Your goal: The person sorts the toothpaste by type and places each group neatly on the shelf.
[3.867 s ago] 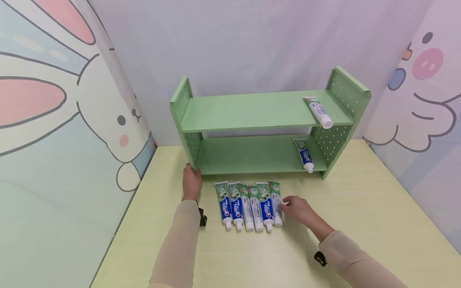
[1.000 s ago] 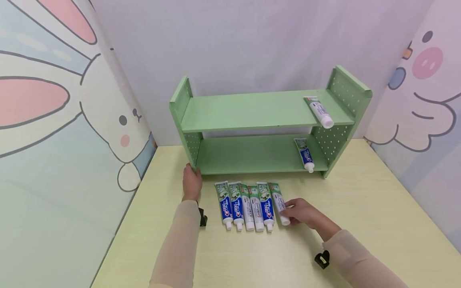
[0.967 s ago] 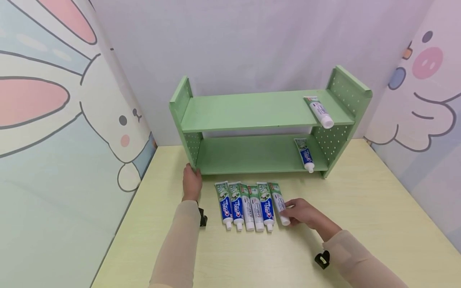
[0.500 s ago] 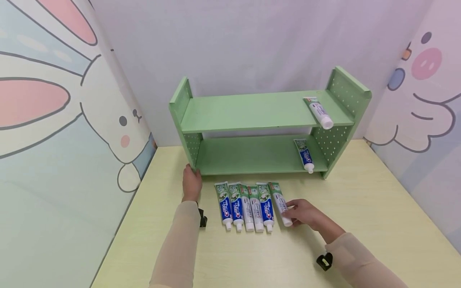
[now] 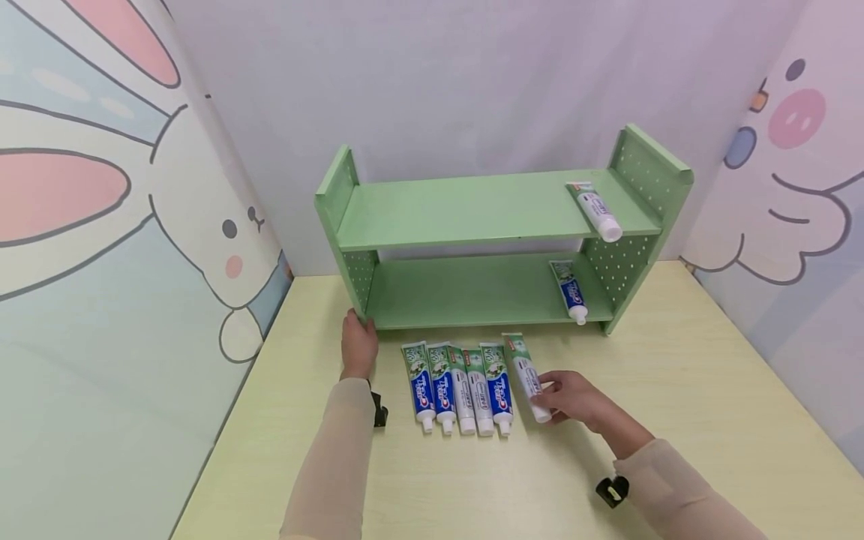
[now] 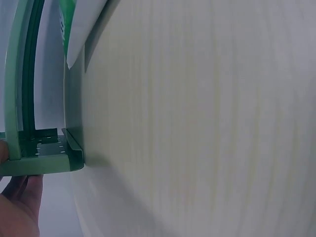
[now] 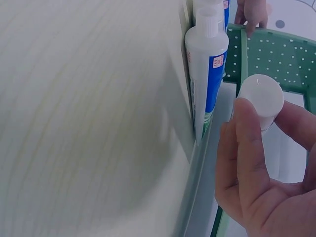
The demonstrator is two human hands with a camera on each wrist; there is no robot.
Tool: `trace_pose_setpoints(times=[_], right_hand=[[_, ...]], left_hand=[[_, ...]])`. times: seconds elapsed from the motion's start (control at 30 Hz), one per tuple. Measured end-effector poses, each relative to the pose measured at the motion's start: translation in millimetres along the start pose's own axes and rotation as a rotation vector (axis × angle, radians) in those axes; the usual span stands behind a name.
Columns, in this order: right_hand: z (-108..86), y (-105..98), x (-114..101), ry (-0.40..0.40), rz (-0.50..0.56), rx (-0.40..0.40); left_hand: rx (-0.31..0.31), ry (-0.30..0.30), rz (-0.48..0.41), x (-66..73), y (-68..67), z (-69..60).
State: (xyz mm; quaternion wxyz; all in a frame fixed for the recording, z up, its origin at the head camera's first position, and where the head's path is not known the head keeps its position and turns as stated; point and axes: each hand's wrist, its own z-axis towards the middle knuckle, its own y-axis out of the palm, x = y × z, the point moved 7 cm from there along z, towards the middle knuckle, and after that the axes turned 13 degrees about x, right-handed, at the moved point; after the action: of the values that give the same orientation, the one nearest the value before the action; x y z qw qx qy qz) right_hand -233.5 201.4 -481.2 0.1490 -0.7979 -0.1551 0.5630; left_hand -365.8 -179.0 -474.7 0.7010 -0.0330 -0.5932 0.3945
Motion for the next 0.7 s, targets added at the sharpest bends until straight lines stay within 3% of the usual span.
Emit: trace_pose_setpoints(times=[0.7], right_hand=[[-13.6, -14.0, -23.6, -0.098, 0.045, -0.006]], left_hand=[[-0.003, 0.001, -0.002, 3.7, -2.1, -2.0]])
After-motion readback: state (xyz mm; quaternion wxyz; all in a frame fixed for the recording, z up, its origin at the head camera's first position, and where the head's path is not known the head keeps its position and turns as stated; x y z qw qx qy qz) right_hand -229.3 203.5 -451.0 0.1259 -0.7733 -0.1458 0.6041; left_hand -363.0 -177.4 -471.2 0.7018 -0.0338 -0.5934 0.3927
